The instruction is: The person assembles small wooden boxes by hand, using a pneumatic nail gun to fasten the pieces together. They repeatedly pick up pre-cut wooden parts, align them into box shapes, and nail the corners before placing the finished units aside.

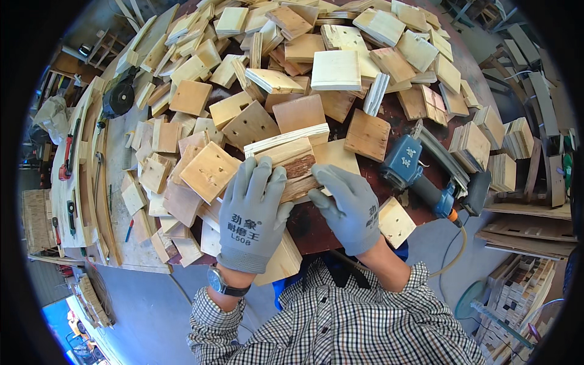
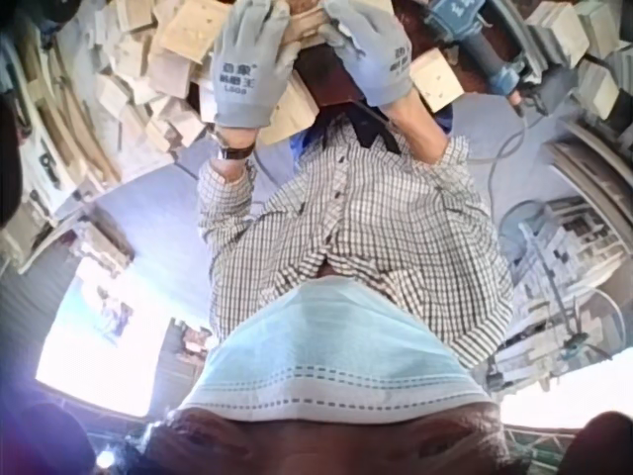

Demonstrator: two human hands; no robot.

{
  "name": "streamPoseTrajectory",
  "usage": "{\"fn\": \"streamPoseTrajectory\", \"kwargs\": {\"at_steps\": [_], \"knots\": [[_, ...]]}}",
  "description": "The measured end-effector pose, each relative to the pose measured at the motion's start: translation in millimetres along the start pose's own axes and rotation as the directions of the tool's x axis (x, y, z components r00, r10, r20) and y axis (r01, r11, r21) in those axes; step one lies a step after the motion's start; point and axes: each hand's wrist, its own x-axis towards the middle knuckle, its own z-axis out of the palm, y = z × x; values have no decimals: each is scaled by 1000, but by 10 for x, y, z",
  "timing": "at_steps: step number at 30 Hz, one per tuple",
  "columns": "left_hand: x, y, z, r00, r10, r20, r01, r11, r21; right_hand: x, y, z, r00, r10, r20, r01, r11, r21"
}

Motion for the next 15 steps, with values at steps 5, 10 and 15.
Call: {"fn": "streamPoseTrajectory", "kwargs": {"at_steps": [5, 10, 15], "knots": [[-31, -83, 84, 997, -7, -71, 4, 999, -42, 51, -24, -33, 986, 148, 80, -165, 948, 273], [31, -132, 91, 996, 46, -81, -51, 997, -61, 48, 92, -77, 968, 154, 197, -211, 926, 314], [46, -129, 77, 997, 76, -23, -75, 996, 52, 22, 165, -54, 964, 142, 225, -221, 898, 381]]}}
